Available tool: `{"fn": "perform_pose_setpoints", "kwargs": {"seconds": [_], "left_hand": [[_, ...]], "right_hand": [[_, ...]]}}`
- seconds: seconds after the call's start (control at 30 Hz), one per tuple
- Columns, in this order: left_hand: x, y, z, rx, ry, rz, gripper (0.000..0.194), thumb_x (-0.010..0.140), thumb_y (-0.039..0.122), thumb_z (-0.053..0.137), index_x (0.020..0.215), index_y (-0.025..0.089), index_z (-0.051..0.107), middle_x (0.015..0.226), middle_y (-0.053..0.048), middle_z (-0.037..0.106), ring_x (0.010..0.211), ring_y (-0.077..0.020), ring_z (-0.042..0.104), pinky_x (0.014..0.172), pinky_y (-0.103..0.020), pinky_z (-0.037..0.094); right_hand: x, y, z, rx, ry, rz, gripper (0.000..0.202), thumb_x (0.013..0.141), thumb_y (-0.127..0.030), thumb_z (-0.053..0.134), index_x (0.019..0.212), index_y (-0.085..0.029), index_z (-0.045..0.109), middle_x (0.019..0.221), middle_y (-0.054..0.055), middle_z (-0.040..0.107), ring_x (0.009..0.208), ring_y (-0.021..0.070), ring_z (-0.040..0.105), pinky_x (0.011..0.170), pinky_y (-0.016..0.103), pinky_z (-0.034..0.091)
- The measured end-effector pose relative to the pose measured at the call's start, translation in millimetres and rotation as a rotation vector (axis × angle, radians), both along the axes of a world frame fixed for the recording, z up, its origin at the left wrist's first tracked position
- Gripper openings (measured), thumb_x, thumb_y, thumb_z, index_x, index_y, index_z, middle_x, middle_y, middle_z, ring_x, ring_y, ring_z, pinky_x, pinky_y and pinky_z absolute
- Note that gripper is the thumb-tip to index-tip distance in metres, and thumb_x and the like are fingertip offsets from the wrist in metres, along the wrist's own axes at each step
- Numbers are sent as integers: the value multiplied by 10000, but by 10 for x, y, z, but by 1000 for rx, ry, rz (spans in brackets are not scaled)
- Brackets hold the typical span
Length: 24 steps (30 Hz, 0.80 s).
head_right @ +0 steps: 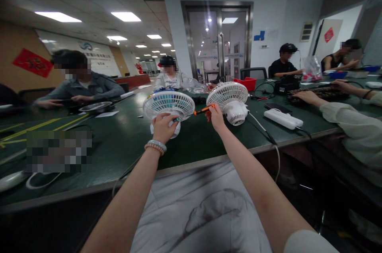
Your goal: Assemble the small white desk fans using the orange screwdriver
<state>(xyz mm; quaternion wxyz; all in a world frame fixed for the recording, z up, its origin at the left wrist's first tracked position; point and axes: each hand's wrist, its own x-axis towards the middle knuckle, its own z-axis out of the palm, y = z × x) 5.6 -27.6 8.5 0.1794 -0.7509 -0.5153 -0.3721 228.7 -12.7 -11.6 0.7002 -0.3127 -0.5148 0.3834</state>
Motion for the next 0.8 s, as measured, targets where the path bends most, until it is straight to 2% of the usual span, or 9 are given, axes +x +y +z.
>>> {"fn": "perform_pose_setpoints", "kwargs": {"seconds": [0.3, 0.53, 0.63, 0.8], "left_hand": [[7, -5, 2, 10, -3, -12, 219, 737, 293, 544, 935, 282, 638, 947, -40, 644, 1046, -240, 468, 913, -444, 254], [-5, -8, -1, 9, -8, -2, 217, 740, 298, 549, 937, 285, 638, 963, -40, 639, 1050, -227, 471, 928, -429, 261], [1, -11, 0, 4, -9, -1, 214, 739, 293, 552, 936, 286, 637, 961, -40, 641, 1047, -225, 472, 923, -428, 263], [3, 2, -10, 5, -2, -6, 216, 736, 291, 553, 936, 293, 636, 950, -29, 641, 1051, -224, 467, 917, -431, 257]], "right_hand": [[13, 83, -72, 3, -63, -125, 269, 773, -489, 438, 753, -221, 427, 485, -81, 476, 379, 75, 430, 362, 187, 359], [28, 72, -55, -15, -111, -228, 322, 749, -530, 467, 689, -214, 448, 510, -68, 473, 430, 87, 454, 425, 220, 415], [18, 72, -50, -1, -84, -180, 322, 738, -529, 480, 705, -210, 453, 513, -70, 473, 444, 89, 461, 427, 217, 414], [-6, 101, -65, -3, 59, 50, 240, 746, -422, 492, 873, -227, 433, 528, -93, 484, 405, 79, 444, 384, 194, 379]]}}
